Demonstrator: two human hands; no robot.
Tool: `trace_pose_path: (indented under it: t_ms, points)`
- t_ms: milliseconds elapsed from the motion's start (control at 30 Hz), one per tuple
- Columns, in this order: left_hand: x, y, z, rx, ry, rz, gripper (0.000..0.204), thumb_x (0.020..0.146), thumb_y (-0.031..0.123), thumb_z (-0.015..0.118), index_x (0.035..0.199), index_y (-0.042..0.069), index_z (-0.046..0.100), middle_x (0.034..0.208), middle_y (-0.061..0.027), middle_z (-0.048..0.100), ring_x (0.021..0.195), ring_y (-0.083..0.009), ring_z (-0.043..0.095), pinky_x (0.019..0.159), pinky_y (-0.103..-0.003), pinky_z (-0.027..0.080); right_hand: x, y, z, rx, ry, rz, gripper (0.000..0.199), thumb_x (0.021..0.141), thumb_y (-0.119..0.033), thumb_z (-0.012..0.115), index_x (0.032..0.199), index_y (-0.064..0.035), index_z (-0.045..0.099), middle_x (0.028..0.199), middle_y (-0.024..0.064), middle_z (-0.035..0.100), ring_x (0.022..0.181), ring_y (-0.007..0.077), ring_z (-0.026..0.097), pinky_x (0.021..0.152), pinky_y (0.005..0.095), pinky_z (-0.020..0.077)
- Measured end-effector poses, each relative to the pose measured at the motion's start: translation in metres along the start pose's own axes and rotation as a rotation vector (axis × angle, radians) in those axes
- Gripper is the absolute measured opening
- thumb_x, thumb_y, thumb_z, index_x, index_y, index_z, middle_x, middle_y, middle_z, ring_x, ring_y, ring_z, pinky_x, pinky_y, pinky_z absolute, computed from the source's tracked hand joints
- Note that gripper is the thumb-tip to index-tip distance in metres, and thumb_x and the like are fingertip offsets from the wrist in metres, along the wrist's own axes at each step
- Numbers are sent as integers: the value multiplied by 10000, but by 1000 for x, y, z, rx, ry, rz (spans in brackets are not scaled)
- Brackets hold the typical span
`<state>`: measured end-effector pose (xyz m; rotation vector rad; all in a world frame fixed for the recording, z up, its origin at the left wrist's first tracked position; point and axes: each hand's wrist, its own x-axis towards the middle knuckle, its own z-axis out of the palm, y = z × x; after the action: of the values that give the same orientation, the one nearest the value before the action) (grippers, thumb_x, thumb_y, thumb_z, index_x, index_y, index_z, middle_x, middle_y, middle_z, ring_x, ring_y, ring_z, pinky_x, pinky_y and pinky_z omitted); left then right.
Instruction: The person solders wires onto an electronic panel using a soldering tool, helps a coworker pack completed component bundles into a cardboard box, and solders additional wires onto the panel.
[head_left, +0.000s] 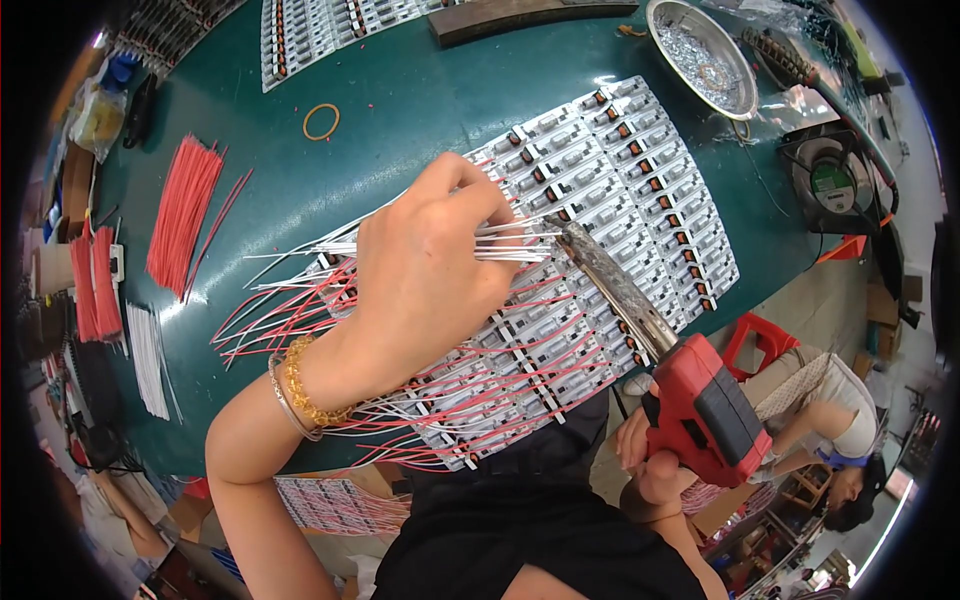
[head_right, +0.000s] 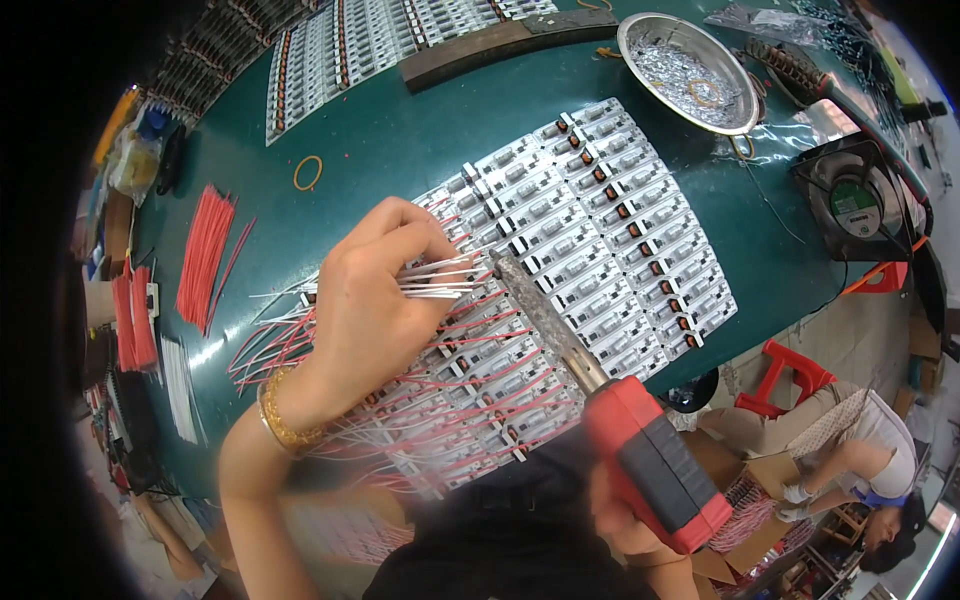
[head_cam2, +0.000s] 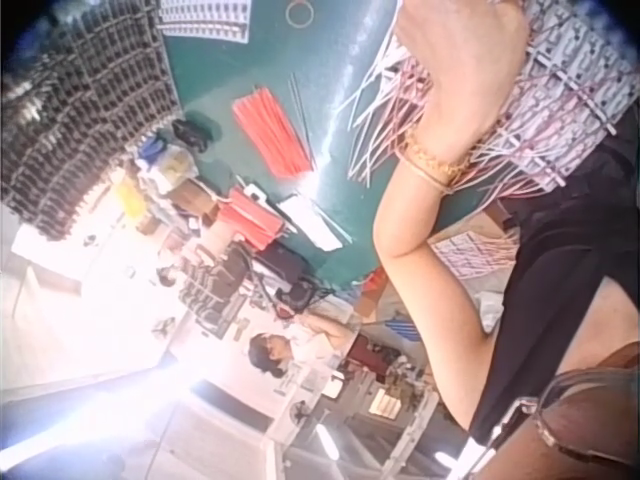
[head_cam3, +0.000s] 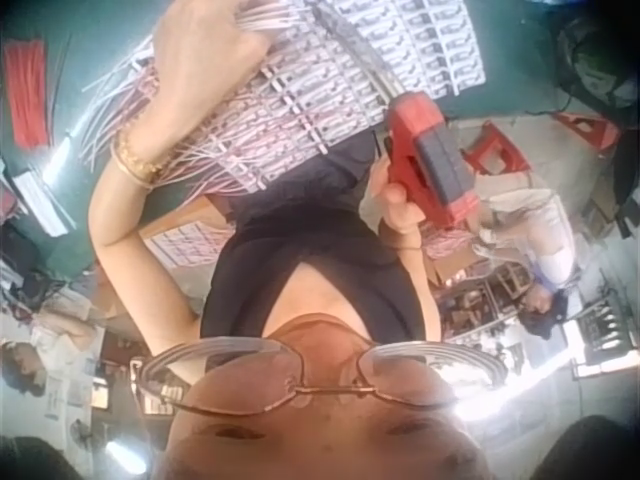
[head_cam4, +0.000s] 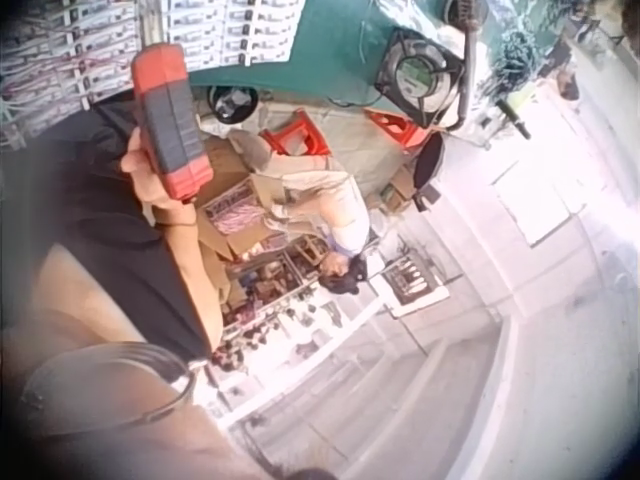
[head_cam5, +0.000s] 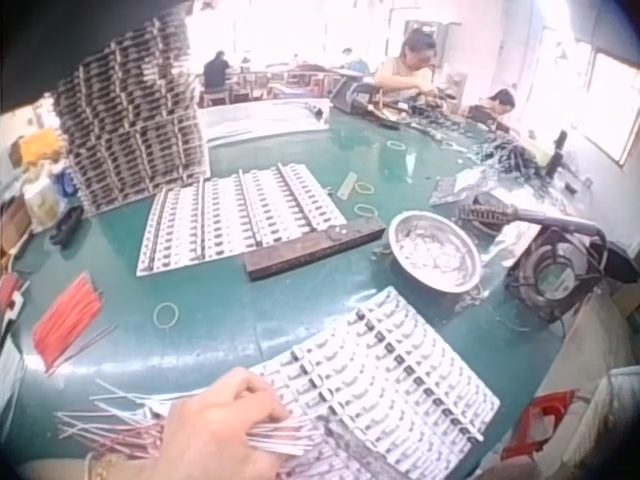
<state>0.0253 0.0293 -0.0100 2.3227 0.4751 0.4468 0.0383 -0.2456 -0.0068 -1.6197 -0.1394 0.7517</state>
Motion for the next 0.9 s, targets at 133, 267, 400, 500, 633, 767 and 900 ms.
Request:
trace_pose_path:
  t_ms: [133, 267, 400, 500, 633, 767, 900]
  points:
    - [1, -1, 1, 3, -2, -6, 58, 692, 68, 675, 727, 35, 644, 838, -97, 597, 664, -302, 607, 589, -385, 474, 0, 15, -7, -43, 42, -59, 1033, 662, -637, 714, 1299, 94, 358, 491, -29, 410, 421, 107, 433, 448, 235, 356]
    - [1, 1, 1, 11, -13, -13, 51, 700, 70, 671, 732, 35, 652, 847, -96, 600, 673, -306, 607, 596, -387, 474, 1, 24, -16, -167, -7, -166, 1014, 682, -629, 704, 1307, 92, 361, 504, -29, 420, 424, 109, 436, 454, 241, 363]
    - [2, 0, -1, -21, -4, 60, 65, 726, 30, 663, 776, 1, 633, 821, -111, 594, 679, -281, 590, 607, -347, 461, 2, 6, -4, -14, -9, -83, 993, 703, -629, 684, 1312, 89, 368, 508, -29, 416, 428, 111, 442, 464, 251, 375]
    - [3, 3, -10, -150, -65, 37, 86, 715, 27, 640, 799, 12, 645, 827, -127, 600, 689, -323, 599, 618, -381, 468, 2, 6, -5, 109, -26, -75, 971, 713, -626, 676, 1309, 75, 366, 506, -29, 407, 429, 116, 450, 470, 257, 389]
    - [5, 1, -18, -147, -208, 116, 96, 764, 16, 666, 839, -21, 619, 735, -84, 552, 621, -167, 513, 555, -272, 395, -5, 24, -21, 184, 6, -99, 944, 723, -623, 666, 1299, 61, 363, 502, -28, 404, 423, 121, 454, 479, 266, 409]
    - [6, 2, -19, -174, -196, 76, 110, 756, 11, 665, 849, -27, 621, 733, -90, 550, 617, -175, 511, 547, -284, 387, -6, 34, -32, 56, 7, -174, 925, 736, -621, 660, 1291, 56, 360, 500, -22, 409, 408, 127, 450, 460, 267, 412]
    - [6, 4, -24, -114, -215, 83, 116, 748, 9, 669, 851, -27, 634, 730, -104, 553, 623, -200, 519, 550, -294, 385, -4, 49, -51, 171, -133, -159, 918, 751, -619, 653, 1288, 65, 360, 493, -22, 407, 393, 129, 444, 436, 264, 403]
